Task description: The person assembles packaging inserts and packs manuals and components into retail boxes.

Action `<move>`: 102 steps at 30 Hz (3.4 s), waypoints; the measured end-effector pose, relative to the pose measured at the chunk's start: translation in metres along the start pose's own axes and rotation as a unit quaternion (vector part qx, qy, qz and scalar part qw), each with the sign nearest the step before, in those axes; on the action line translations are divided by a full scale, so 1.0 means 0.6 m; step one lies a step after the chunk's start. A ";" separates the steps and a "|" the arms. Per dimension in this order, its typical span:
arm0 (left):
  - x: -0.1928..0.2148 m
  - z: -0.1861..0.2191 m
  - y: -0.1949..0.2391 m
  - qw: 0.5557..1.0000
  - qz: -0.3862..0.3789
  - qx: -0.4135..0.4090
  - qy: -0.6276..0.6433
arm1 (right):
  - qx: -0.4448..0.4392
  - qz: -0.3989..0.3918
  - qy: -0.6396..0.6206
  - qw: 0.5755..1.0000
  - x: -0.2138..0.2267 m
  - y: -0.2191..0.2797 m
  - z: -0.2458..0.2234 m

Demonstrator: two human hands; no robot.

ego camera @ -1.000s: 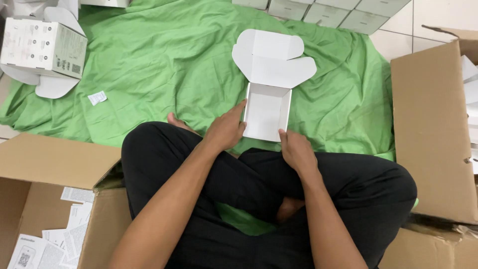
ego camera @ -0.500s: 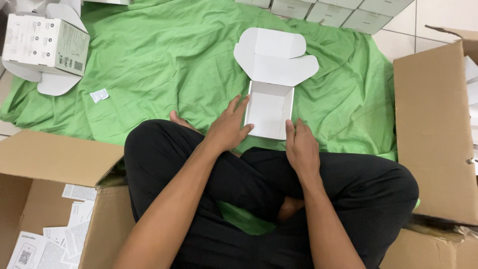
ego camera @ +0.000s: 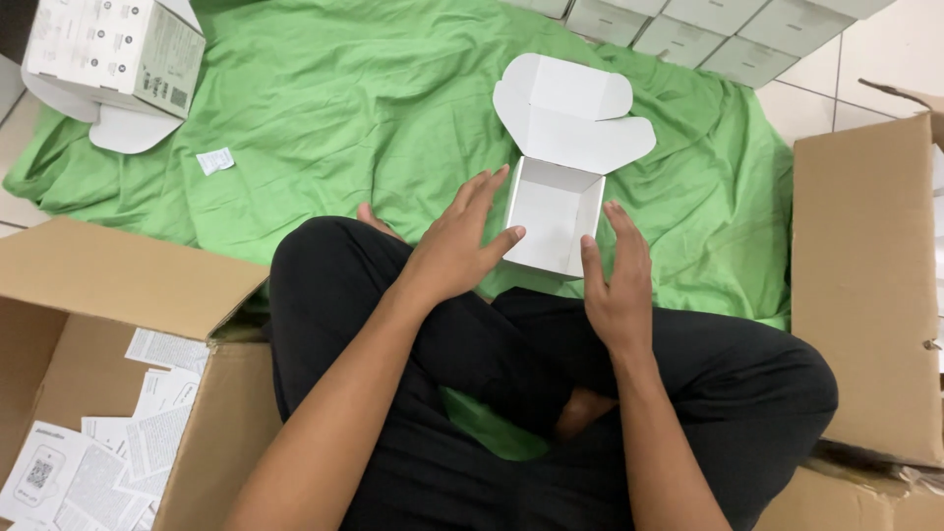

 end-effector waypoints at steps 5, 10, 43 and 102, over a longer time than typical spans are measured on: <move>0.083 0.035 0.020 0.989 0.027 0.084 0.115 | 0.009 -0.024 -0.028 0.999 -0.013 -0.020 -0.066; 0.184 0.038 0.073 0.984 0.076 0.126 0.103 | 0.074 -0.013 -0.054 0.996 -0.023 -0.033 -0.172; 0.552 -0.347 0.581 0.859 0.180 0.384 -0.287 | 0.368 -0.367 -0.277 0.808 -0.345 0.282 -0.633; 0.501 -0.478 0.526 0.896 0.128 0.333 -0.264 | -0.085 -0.381 -0.460 0.798 -0.401 0.224 -0.524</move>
Point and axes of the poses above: each hand's wrist, its own y-axis away from the middle knuckle, its own x-axis out of the back of the hand, z = x × y, the point moved 10 cm from there along -y, towards the middle knuckle, and after that the axes turned 15 degrees about z, right-handed, at the moved point
